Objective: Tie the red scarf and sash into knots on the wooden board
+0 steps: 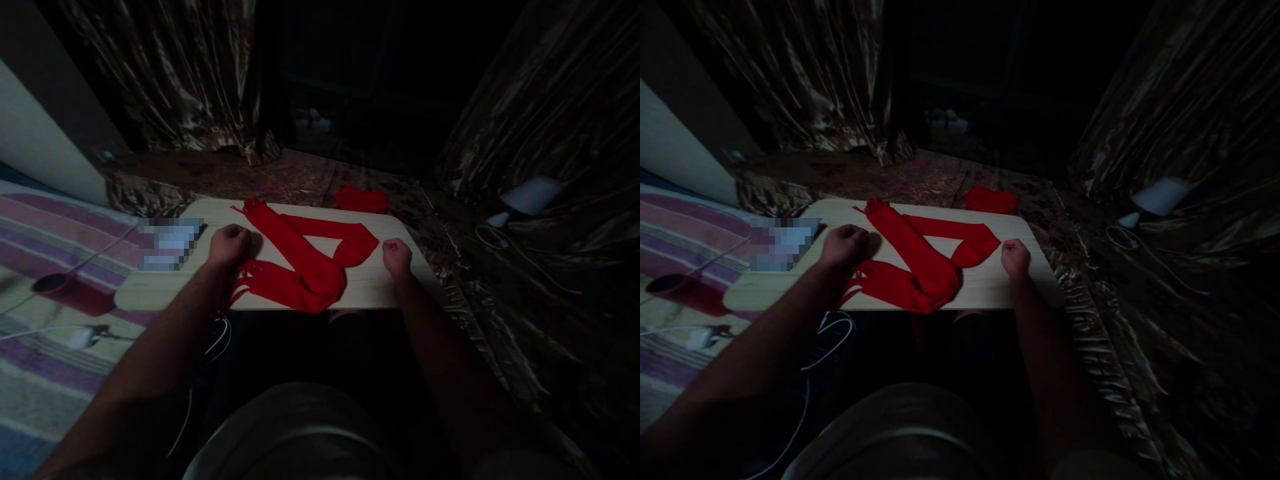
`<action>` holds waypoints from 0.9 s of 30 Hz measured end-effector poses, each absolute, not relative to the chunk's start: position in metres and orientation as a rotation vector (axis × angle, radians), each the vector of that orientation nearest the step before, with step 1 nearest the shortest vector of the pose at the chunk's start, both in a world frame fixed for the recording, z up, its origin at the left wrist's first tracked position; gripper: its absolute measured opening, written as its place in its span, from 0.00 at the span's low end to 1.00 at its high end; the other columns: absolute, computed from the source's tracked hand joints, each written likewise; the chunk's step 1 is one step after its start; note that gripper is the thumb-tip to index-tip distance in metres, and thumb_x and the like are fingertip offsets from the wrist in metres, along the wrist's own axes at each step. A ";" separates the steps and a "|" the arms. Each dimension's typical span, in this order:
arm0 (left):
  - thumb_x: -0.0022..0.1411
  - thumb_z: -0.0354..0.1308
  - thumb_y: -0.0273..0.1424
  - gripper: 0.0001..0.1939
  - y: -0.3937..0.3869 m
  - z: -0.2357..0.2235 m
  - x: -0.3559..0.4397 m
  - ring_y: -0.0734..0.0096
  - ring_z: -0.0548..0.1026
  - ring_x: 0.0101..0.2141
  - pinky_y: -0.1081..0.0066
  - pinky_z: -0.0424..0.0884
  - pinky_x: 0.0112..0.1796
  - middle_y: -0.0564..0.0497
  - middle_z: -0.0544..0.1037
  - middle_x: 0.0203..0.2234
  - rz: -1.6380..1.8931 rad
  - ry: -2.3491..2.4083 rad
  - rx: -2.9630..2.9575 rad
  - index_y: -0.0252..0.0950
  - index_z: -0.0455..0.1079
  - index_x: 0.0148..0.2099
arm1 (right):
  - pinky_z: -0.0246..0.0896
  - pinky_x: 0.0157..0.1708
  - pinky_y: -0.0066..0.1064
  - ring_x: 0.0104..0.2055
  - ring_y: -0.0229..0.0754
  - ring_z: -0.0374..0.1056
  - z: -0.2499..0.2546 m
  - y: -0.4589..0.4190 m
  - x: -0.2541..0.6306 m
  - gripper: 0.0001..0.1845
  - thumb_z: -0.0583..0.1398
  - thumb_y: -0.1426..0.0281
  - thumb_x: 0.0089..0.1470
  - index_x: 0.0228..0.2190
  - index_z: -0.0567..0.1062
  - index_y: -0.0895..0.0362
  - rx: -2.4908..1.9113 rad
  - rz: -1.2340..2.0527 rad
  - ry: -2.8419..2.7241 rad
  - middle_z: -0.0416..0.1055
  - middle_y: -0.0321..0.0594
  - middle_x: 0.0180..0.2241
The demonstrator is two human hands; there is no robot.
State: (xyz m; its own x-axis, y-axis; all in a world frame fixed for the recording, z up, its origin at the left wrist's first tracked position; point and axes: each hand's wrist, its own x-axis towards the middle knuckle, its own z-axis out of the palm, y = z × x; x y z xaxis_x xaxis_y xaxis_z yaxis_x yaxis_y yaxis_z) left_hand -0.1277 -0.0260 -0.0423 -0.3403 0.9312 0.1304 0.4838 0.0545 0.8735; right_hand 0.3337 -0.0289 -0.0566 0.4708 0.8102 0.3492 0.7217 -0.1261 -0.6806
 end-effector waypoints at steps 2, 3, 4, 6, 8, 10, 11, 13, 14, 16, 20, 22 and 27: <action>0.55 0.58 0.40 0.13 -0.023 -0.047 -0.130 0.66 0.74 0.27 0.71 0.67 0.28 0.46 0.79 0.26 1.225 1.883 1.473 0.36 0.75 0.34 | 0.66 0.42 0.37 0.36 0.49 0.73 -0.054 -0.030 0.334 0.12 0.57 0.68 0.51 0.33 0.80 0.57 -1.865 0.134 -1.274 0.80 0.46 0.33; 0.56 0.58 0.40 0.13 -0.021 -0.049 -0.130 0.65 0.75 0.28 0.70 0.67 0.29 0.46 0.80 0.27 1.220 1.893 1.500 0.36 0.76 0.34 | 0.66 0.41 0.37 0.36 0.49 0.73 -0.053 -0.030 0.333 0.12 0.57 0.67 0.51 0.32 0.79 0.57 -1.857 0.130 -1.277 0.80 0.46 0.33; 0.56 0.57 0.40 0.13 -0.020 -0.050 -0.130 0.65 0.75 0.28 0.70 0.68 0.30 0.46 0.80 0.28 1.210 1.902 1.524 0.36 0.76 0.35 | 0.66 0.41 0.38 0.35 0.49 0.73 -0.051 -0.029 0.331 0.11 0.57 0.67 0.51 0.31 0.79 0.57 -1.848 0.124 -1.277 0.79 0.46 0.32; 0.57 0.57 0.39 0.13 -0.019 -0.052 -0.129 0.63 0.76 0.30 0.68 0.69 0.33 0.45 0.81 0.30 1.184 1.905 1.575 0.36 0.77 0.36 | 0.66 0.41 0.39 0.35 0.50 0.72 -0.048 -0.029 0.325 0.11 0.57 0.67 0.51 0.30 0.79 0.57 -1.833 0.118 -1.246 0.79 0.47 0.32; 0.58 0.56 0.39 0.14 -0.019 -0.051 -0.128 0.62 0.76 0.32 0.67 0.69 0.35 0.44 0.82 0.31 1.149 1.895 1.633 0.36 0.78 0.37 | 0.67 0.41 0.39 0.35 0.50 0.73 -0.045 -0.029 0.314 0.11 0.57 0.66 0.51 0.31 0.79 0.57 -1.805 0.135 -1.203 0.79 0.48 0.33; 0.58 0.55 0.38 0.14 -0.020 -0.050 -0.126 0.61 0.77 0.33 0.67 0.68 0.36 0.44 0.82 0.33 1.108 1.897 1.673 0.36 0.78 0.38 | 0.68 0.42 0.39 0.36 0.50 0.74 -0.041 -0.030 0.297 0.12 0.57 0.66 0.51 0.32 0.79 0.57 -1.742 0.180 -1.219 0.80 0.49 0.34; 0.59 0.55 0.38 0.14 -0.021 -0.049 -0.126 0.61 0.77 0.34 0.67 0.68 0.36 0.44 0.83 0.33 1.089 1.902 1.685 0.36 0.78 0.38 | 0.68 0.42 0.39 0.37 0.50 0.74 -0.038 -0.030 0.287 0.12 0.57 0.65 0.52 0.32 0.79 0.57 -1.700 0.210 -1.261 0.80 0.48 0.34; 0.59 0.55 0.39 0.15 -0.021 -0.048 -0.125 0.61 0.77 0.34 0.68 0.67 0.36 0.43 0.83 0.34 1.063 1.912 1.699 0.36 0.78 0.38 | 0.69 0.44 0.38 0.38 0.48 0.75 -0.033 -0.030 0.262 0.12 0.57 0.65 0.53 0.33 0.79 0.56 -1.621 0.282 -1.395 0.80 0.46 0.35; 0.59 0.54 0.39 0.15 -0.021 -0.048 -0.125 0.61 0.77 0.34 0.68 0.67 0.36 0.43 0.83 0.34 1.060 1.912 1.701 0.36 0.78 0.38 | 0.69 0.44 0.37 0.39 0.48 0.75 -0.031 -0.030 0.249 0.11 0.57 0.65 0.53 0.32 0.79 0.55 -1.593 0.327 -1.474 0.80 0.44 0.35; 0.60 0.54 0.40 0.16 -0.021 -0.048 -0.125 0.61 0.77 0.34 0.68 0.67 0.35 0.44 0.83 0.34 1.060 1.910 1.700 0.36 0.79 0.39 | 0.69 0.44 0.35 0.39 0.46 0.75 -0.026 -0.028 0.222 0.09 0.59 0.66 0.54 0.31 0.78 0.55 -1.555 0.455 -1.649 0.80 0.42 0.35; 0.60 0.53 0.39 0.16 -0.022 -0.047 -0.126 0.62 0.77 0.34 0.68 0.66 0.35 0.44 0.83 0.35 1.049 1.915 1.703 0.36 0.79 0.39 | 0.69 0.42 0.33 0.39 0.43 0.75 -0.020 -0.023 0.179 0.13 0.64 0.66 0.52 0.39 0.79 0.57 -1.561 0.677 -1.882 0.80 0.42 0.38; 0.61 0.53 0.39 0.16 -0.022 -0.048 -0.126 0.62 0.76 0.34 0.68 0.66 0.35 0.43 0.83 0.35 1.037 1.912 1.736 0.35 0.79 0.39 | 0.69 0.41 0.32 0.40 0.43 0.75 -0.018 -0.022 0.165 0.21 0.67 0.65 0.49 0.45 0.78 0.57 -1.608 0.700 -1.951 0.79 0.44 0.41; 0.62 0.52 0.39 0.18 -0.021 -0.050 -0.126 0.61 0.77 0.35 0.68 0.67 0.36 0.42 0.83 0.36 0.993 1.900 1.835 0.36 0.80 0.40 | 0.68 0.39 0.32 0.38 0.44 0.74 -0.015 -0.018 0.145 0.25 0.70 0.67 0.44 0.46 0.78 0.57 -1.660 0.600 -2.091 0.79 0.42 0.40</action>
